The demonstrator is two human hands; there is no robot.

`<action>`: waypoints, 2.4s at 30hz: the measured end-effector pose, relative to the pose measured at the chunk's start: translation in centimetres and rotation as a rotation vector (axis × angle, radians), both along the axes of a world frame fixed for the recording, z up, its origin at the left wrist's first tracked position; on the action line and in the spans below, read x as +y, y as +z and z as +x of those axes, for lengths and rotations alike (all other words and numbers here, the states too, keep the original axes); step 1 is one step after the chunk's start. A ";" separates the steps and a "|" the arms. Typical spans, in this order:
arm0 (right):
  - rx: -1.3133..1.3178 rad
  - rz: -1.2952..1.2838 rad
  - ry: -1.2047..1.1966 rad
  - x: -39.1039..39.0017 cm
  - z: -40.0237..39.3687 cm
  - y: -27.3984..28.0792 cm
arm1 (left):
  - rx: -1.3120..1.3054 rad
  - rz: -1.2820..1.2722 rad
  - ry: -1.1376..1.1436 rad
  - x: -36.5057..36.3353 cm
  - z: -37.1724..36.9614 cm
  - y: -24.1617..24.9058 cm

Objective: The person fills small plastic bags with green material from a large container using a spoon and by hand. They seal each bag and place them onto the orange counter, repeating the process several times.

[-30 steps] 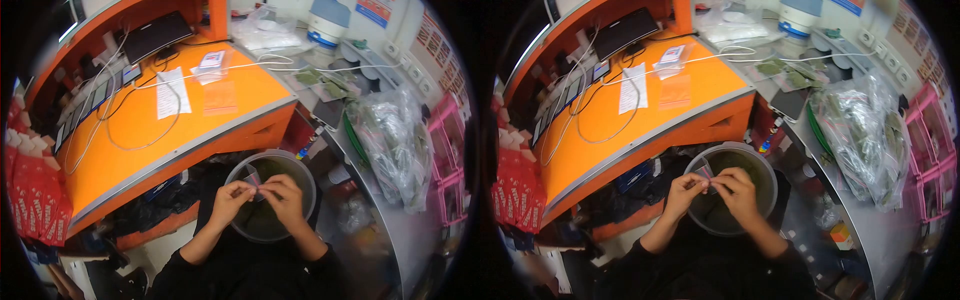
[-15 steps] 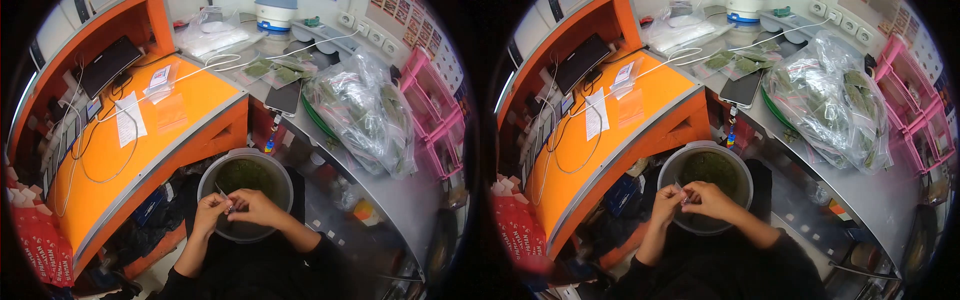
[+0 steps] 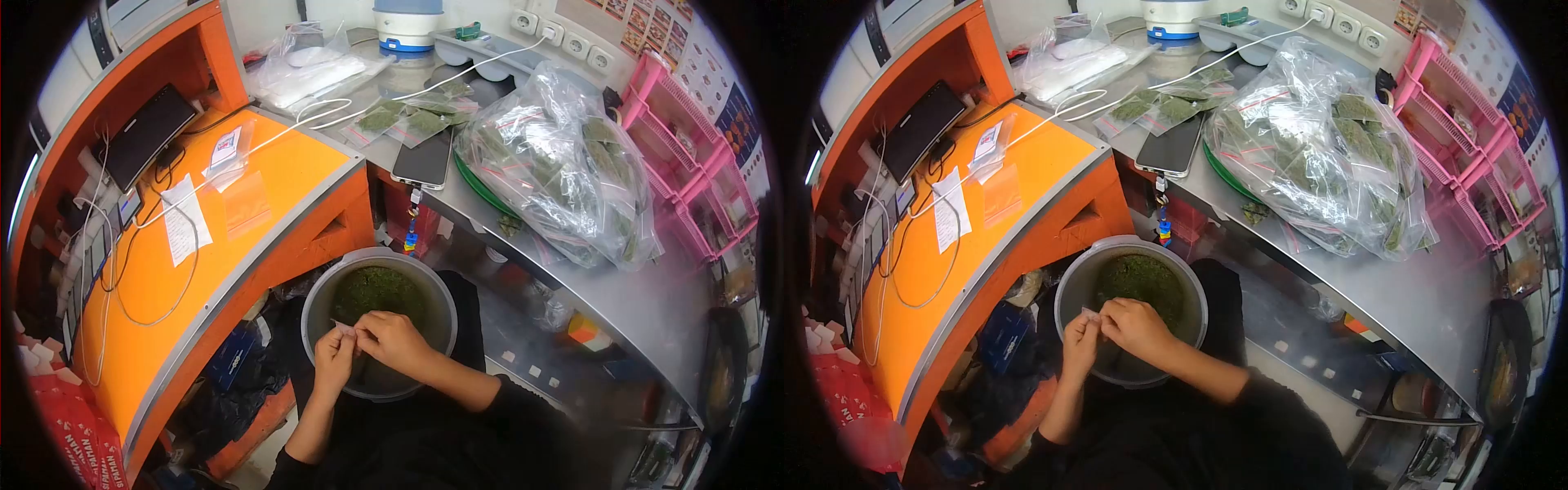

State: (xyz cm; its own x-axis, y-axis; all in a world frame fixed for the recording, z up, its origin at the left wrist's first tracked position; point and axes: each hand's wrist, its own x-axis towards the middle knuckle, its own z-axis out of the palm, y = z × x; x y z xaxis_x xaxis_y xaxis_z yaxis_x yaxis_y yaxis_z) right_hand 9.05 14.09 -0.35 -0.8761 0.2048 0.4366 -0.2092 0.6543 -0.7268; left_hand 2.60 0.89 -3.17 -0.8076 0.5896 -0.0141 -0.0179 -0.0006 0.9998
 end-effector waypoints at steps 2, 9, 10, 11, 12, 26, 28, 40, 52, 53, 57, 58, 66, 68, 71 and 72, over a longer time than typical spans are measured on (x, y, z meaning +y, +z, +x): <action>-0.055 0.024 -0.056 -0.6 0.0 -0.6 | 0.027 -0.041 0.015 0.0 0.1 -0.1; -0.062 0.083 -0.221 0.3 -0.8 -1.6 | 0.520 -0.269 0.104 -0.1 0.3 -1.0; -0.055 0.131 -0.178 0.4 -0.7 -1.3 | 0.421 -0.210 0.133 0.4 1.1 0.1; -0.041 0.180 -0.137 0.4 -0.6 -0.7 | 0.351 -0.159 0.137 0.2 1.1 -0.6; -0.034 0.250 -0.072 0.4 -0.5 -0.3 | 0.359 -0.241 0.116 -0.5 0.6 -0.2; -0.171 0.516 0.602 0.1 1.5 4.0 | 0.317 -0.270 -0.515 -6.1 -4.5 8.0; -0.198 0.351 0.598 -0.7 0.9 3.3 | 0.337 -0.107 -0.546 -5.8 -2.6 6.3; -0.976 0.705 0.309 4.8 -1.9 -3.8 | -1.079 0.921 0.198 -14.6 -2.7 -2.6; -1.000 0.712 0.132 1.1 -3.4 -6.8 | -1.094 0.779 0.332 -15.8 -0.9 -3.3; -0.991 0.868 0.113 1.7 -3.8 -5.4 | -1.089 0.784 0.328 -15.8 -0.9 -3.6; -0.677 1.097 -0.264 3.0 -6.3 -2.8 | -1.078 0.791 0.240 -15.3 -1.7 -4.5; -0.615 1.194 -0.252 3.1 -6.7 -3.5 | -1.098 0.792 0.233 -14.6 -1.7 -4.2; -0.565 1.203 -0.146 3.4 -5.8 -10.0 | -0.996 0.738 0.218 -14.1 -1.7 -3.1; -0.883 1.121 0.128 2.7 -4.8 -9.1 | -0.987 0.772 0.162 -14.0 -2.0 -3.6; -1.091 0.917 0.329 1.3 -2.2 -8.1 | -0.947 0.737 0.178 -13.6 -1.8 -2.8; -1.098 0.777 0.312 1.2 -1.6 -7.4 | -0.931 0.729 0.194 -13.5 -1.8 -2.9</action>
